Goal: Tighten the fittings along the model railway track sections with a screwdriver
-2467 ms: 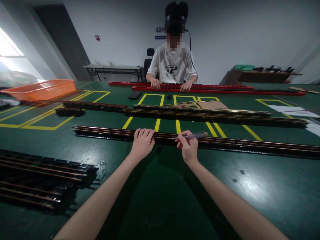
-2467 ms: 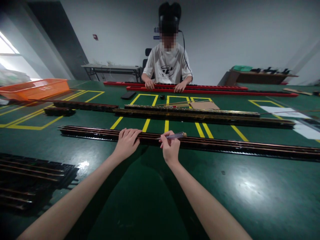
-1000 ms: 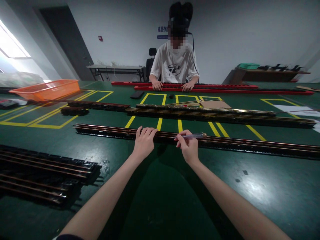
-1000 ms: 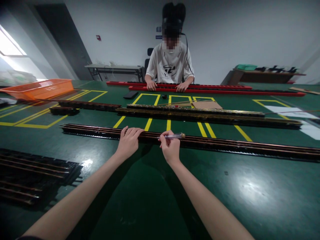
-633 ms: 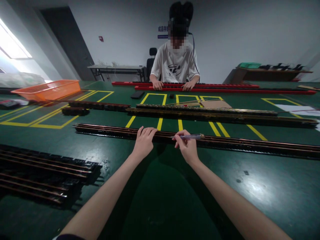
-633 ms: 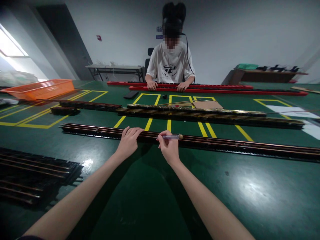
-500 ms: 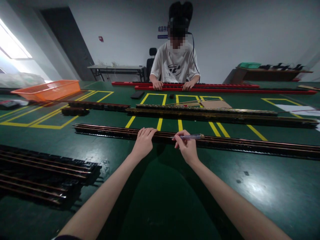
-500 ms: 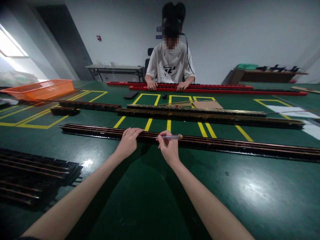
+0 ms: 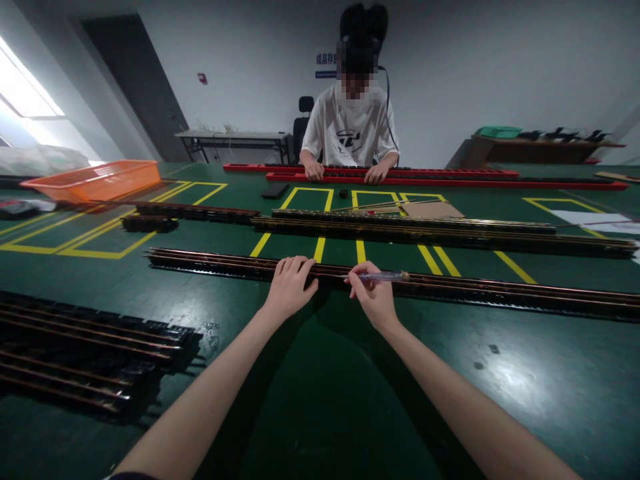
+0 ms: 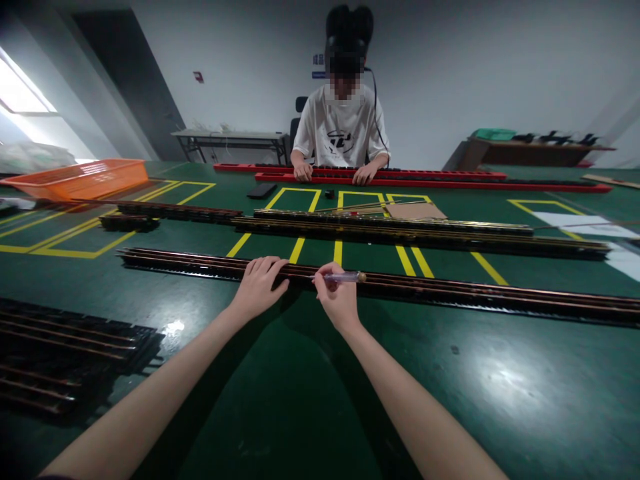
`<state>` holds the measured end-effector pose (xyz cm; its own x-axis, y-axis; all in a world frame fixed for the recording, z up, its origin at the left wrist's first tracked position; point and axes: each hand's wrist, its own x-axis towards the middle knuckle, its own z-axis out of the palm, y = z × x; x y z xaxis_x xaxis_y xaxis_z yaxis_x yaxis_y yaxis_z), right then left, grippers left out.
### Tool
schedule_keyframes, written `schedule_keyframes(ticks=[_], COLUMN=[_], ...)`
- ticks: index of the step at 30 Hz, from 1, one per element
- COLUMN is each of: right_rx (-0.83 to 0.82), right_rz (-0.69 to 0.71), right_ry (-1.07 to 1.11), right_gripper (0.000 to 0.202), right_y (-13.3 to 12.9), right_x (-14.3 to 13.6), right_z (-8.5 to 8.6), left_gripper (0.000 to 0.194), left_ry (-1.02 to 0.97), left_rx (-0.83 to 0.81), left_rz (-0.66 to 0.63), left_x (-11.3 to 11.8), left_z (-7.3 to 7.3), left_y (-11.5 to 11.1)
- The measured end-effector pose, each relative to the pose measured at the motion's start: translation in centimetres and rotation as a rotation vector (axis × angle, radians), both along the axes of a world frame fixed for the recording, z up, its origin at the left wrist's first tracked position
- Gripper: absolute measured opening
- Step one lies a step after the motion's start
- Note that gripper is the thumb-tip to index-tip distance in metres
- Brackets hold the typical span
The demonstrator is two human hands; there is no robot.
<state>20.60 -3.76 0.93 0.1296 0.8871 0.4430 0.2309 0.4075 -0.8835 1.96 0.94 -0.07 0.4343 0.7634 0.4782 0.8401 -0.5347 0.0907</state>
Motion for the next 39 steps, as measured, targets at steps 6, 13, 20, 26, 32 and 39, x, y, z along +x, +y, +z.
schedule_keyframes(ticks=[6,13,20,26,32,39], right_rx=[-0.007,-0.025,-0.014,-0.008,-0.010,-0.014], right_rz=[0.000,-0.002,0.001,0.003,-0.019,-0.039], right_ry=[0.036,0.030,0.032,0.020,0.024,0.016], right_gripper=[0.017,0.017,0.019,0.023,0.019,0.024], right_y=[0.06,0.08,0.03,0.04,0.01,-0.07], right_x=[-0.05,-0.02,-0.09,-0.13,-0.15,-0.20], right_z=[-0.20,-0.15,-0.10,-0.13,-0.11,-0.08], left_gripper=[0.033,0.032,0.031,0.032,0.034,0.038], left_ry=[0.020,0.028,0.037,0.023,0.015,0.020], left_rx=[0.025,0.064,0.077,0.091,0.094,0.100], left_rz=[0.028,0.036,0.048,0.052,0.055,0.063], left_x=[0.19,0.40,0.69,0.69,0.63,0.62], left_z=[-0.08,-0.15,-0.12,-0.20,-0.31,-0.16], left_y=[0.00,-0.12,-0.28,-0.35,-0.38,-0.52])
